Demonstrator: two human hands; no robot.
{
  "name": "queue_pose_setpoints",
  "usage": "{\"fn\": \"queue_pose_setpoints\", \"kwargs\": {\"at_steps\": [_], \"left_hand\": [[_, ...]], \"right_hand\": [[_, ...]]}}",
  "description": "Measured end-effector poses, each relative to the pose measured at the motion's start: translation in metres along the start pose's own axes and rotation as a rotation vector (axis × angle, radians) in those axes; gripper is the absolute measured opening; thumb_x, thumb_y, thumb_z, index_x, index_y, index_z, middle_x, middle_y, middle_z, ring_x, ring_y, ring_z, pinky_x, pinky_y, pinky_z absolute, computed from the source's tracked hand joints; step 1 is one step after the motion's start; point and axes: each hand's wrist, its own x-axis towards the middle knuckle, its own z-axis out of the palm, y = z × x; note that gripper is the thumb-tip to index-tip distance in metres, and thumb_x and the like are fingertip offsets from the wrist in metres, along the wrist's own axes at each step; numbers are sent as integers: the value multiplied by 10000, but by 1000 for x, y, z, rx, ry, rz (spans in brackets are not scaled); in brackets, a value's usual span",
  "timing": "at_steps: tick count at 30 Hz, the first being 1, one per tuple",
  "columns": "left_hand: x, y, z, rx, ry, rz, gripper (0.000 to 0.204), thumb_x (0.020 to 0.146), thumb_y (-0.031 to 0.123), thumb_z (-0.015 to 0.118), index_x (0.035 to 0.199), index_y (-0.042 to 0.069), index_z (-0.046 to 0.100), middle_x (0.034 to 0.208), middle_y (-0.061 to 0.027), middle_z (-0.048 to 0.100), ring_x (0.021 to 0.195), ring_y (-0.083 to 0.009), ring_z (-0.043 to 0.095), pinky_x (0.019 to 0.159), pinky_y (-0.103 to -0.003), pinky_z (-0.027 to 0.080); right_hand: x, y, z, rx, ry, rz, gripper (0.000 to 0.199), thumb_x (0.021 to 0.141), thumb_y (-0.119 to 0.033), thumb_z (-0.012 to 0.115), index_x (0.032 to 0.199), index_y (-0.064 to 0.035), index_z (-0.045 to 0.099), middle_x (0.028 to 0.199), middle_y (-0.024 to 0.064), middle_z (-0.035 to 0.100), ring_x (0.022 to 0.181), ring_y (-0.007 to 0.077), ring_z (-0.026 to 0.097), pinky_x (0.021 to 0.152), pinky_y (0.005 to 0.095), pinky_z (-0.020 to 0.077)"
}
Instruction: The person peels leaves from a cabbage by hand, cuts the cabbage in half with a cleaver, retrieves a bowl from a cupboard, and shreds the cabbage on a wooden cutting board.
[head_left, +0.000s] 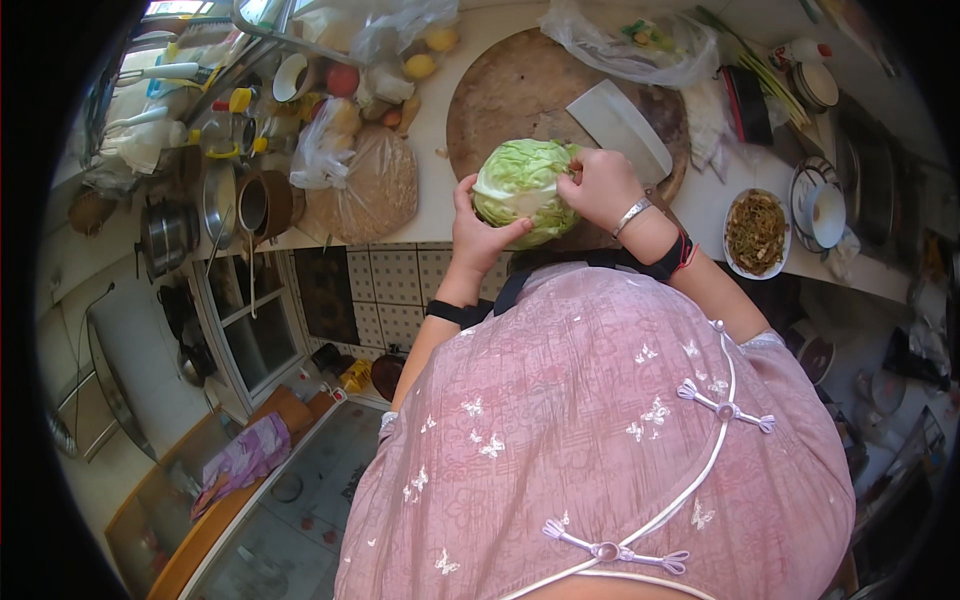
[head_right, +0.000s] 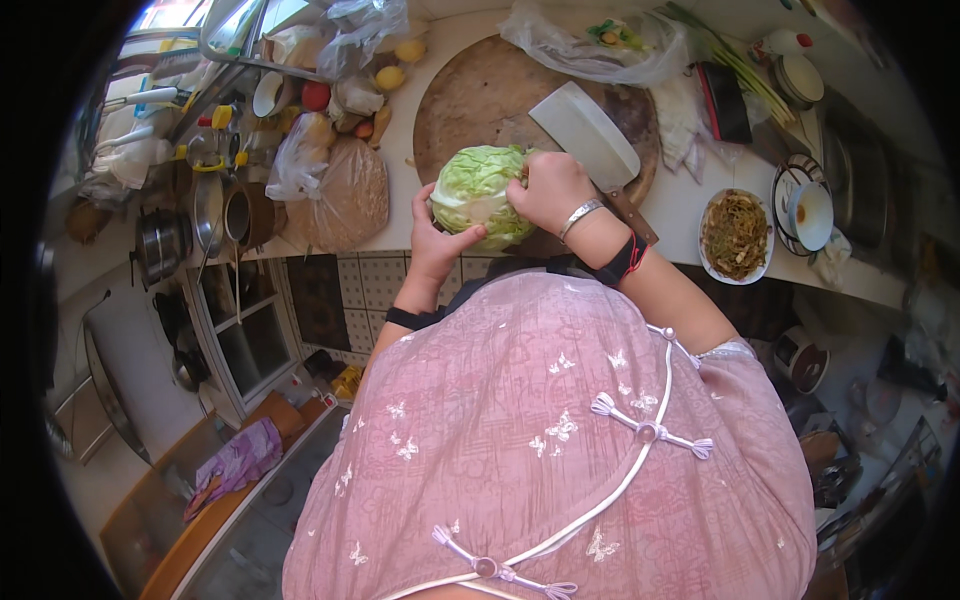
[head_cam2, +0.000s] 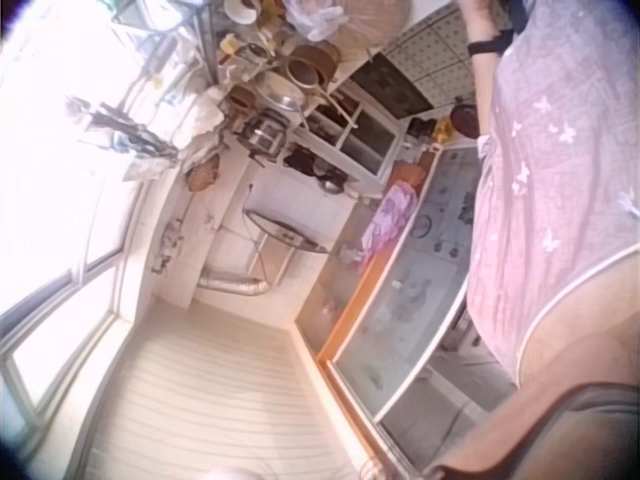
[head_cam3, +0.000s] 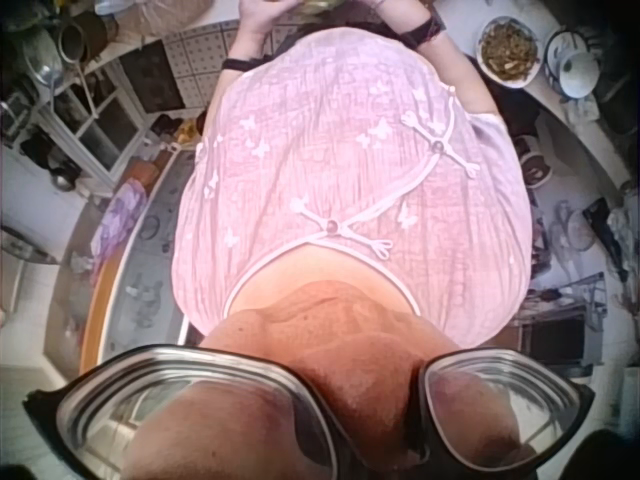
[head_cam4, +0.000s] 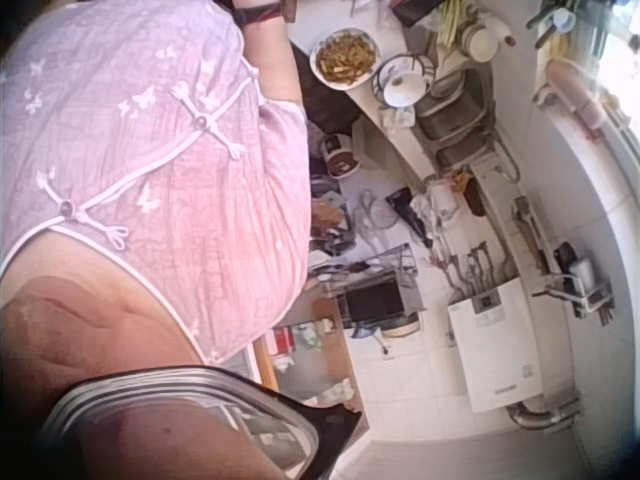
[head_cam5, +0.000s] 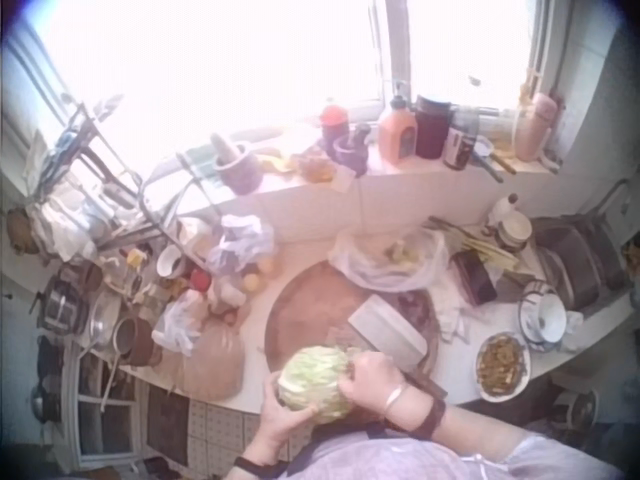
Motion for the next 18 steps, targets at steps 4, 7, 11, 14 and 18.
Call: {"fn": "queue_pose_setpoints", "kwargs": {"at_steps": [4,7,11,14,18], "left_hand": [[-1,4,2,48,9,0,1041,604,265,967,1410,38,346,1302,-160,546,1199,-249,555,1029,-353,464],[-1,6,4,97,8,18,1034,606,265,963,1407,41,348,1291,-161,554,1186,-253,565,1023,-355,469],[-1,11,6,142,12,28,1033,606,266,961,1407,45,347,1290,-164,557,1183,-256,569,1018,-359,473],[1,9,5,133,0,34,1034,606,263,961,1408,46,346,1296,-165,554,1189,-258,565,1020,-362,471],[1,2,2,81,-8,26,1046,602,258,963,1416,49,340,1304,-163,547,1200,-259,556,1029,-366,465]], "right_hand": [[1,-7,-13,56,-36,79,250,759,-262,674,763,-17,727,753,218,689,729,394,693,715,454,575],[3,-7,-7,23,-39,106,266,752,-268,679,767,-9,736,773,242,690,754,407,698,753,469,580],[2,-6,-5,28,23,117,209,746,-221,686,758,-18,737,761,233,688,753,403,697,749,464,581],[7,4,-1,56,42,79,169,744,-188,685,759,-28,737,758,222,691,751,396,697,738,462,580],[13,21,-2,148,2,50,170,743,-191,691,767,-30,741,768,215,695,740,373,703,713,436,580]]}}
